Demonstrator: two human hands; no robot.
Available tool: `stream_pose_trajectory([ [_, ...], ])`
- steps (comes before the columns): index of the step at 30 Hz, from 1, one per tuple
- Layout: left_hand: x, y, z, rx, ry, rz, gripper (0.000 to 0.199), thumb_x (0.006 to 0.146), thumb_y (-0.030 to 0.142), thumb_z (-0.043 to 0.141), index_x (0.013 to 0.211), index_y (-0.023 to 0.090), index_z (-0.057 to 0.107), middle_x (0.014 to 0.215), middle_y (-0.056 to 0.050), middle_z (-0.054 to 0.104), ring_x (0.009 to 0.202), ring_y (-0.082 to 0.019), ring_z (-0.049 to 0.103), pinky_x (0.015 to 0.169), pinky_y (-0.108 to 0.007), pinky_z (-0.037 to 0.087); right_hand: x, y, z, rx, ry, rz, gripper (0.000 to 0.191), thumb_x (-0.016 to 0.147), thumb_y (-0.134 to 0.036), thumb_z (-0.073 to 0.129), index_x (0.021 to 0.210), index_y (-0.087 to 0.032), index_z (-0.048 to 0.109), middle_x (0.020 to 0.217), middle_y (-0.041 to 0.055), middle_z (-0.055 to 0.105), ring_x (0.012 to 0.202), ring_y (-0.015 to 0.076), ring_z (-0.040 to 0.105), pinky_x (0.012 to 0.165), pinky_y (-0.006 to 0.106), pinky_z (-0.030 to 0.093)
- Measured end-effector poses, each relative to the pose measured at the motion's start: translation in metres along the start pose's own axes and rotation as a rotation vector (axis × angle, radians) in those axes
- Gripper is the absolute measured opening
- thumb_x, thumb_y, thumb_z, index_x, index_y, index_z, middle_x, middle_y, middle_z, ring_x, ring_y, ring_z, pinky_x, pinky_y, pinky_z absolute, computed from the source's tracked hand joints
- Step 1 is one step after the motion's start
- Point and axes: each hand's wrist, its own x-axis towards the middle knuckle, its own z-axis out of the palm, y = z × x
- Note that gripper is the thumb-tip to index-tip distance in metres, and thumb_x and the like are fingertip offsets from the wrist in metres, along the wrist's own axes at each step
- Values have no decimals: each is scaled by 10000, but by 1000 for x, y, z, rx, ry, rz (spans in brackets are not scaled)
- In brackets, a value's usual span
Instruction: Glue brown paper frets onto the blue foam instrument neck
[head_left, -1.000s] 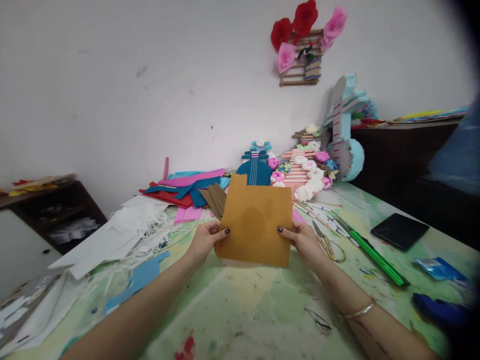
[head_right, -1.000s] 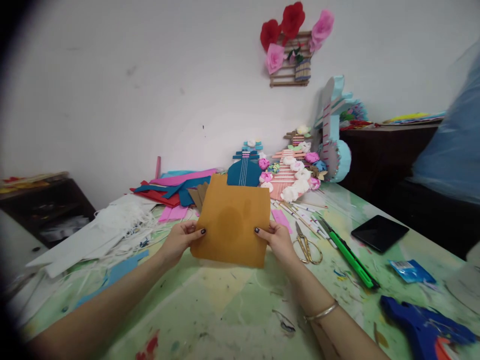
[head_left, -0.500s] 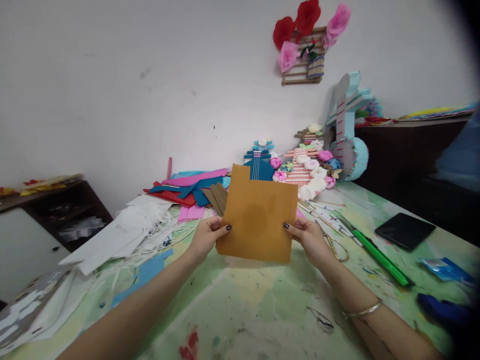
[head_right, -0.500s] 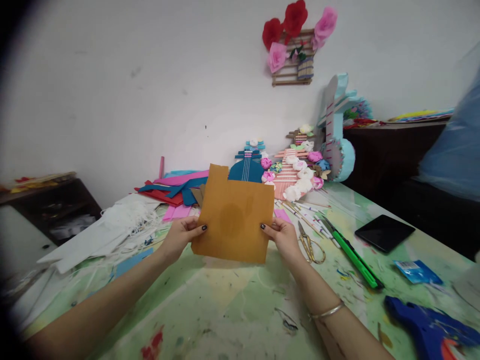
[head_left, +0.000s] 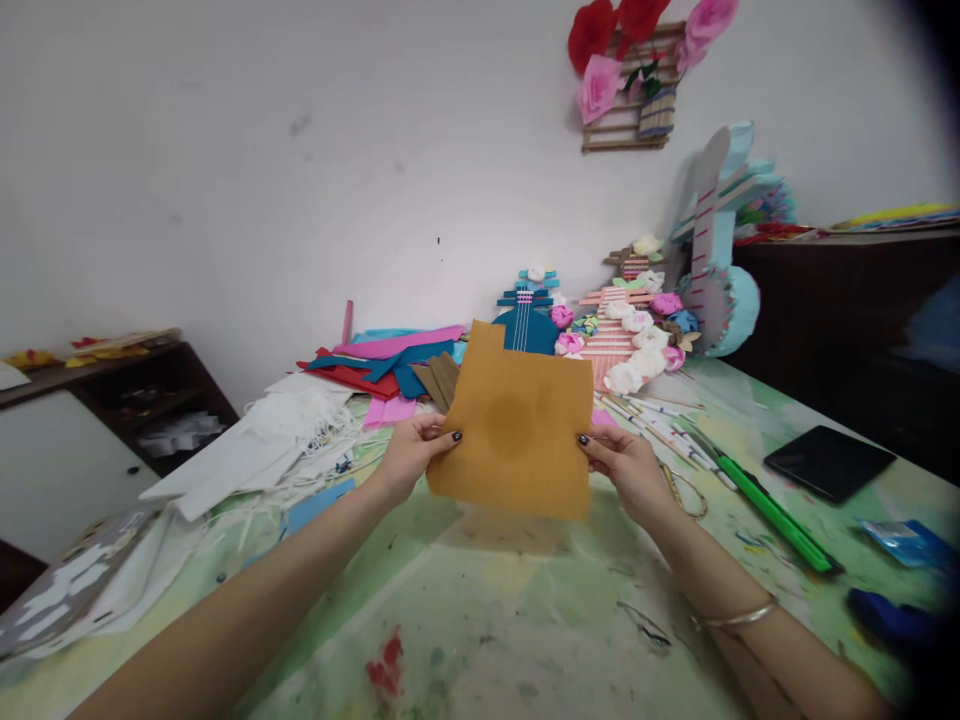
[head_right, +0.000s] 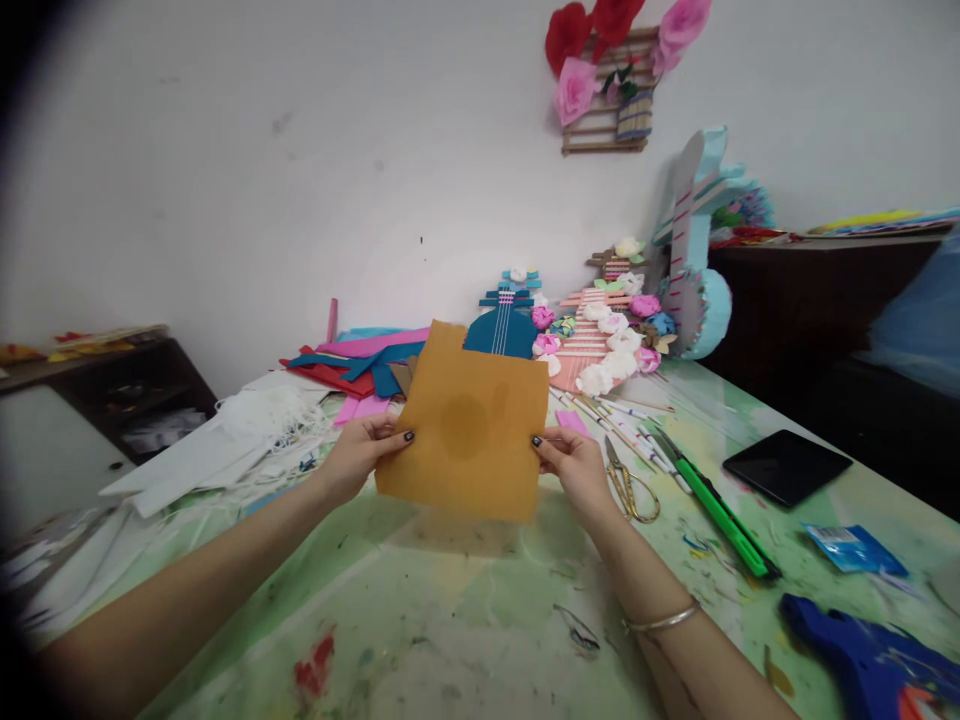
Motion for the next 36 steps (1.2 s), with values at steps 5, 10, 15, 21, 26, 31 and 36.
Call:
stream_pose_trajectory([
  [5,-1,-2,-1,15,9,-40,301,544,332,823,744,155,684,771,-67,733,692,-200,679,653,-307,527,2,1,-2,-22,21,-14,346,542,-391,803,742,-144,665,639,32,648,531,110,536,496,232,408],
  [10,-1,-1,-1,78,-6,-21,329,563,365,807,787,150,698,809,-91,735,716,-218,679,661,-324,527,-1,-2,0,-44,9,-14,334,543,-370,804,732,-148,643,492,-23,548,405,70,415,392,205,286],
  [15,0,12,-9,185,93,110,225,610,329,770,763,179,702,800,-65,721,807,-245,662,748,-339,513,-4,-6,4,-31,-59,-1,364,573,-377,790,807,-150,628,664,42,651,532,142,592,511,260,459],
  [21,-13,20,-20,690,205,634,216,738,221,668,943,248,730,1061,-74,692,1122,-275,564,1058,-371,321,-6,-11,5,16,-82,-112,824,594,-286,792,1306,-300,376,1257,109,553,935,242,653,832,384,507],
  [26,-33,-12,-10,780,-146,598,196,799,212,602,943,250,730,1022,-125,699,1128,-296,567,1048,-438,330,-5,-4,0,-354,-190,-348,851,661,-177,697,1400,-346,311,1408,95,411,1021,247,617,773,350,526],
  [31,-46,-46,-7,930,-340,634,231,832,169,509,919,240,710,914,-145,701,1019,-299,613,938,-464,420,-3,4,-5,-686,-331,-411,313,622,-77,614,857,-241,739,1145,79,638,1090,296,573,855,398,471],
  [36,-46,-57,-15,1322,-335,708,255,858,130,432,895,176,679,866,-143,695,799,-238,655,710,-354,516,-2,1,-7,-852,-491,-374,223,578,-55,627,649,-237,736,860,48,708,866,250,642,766,342,476],
])
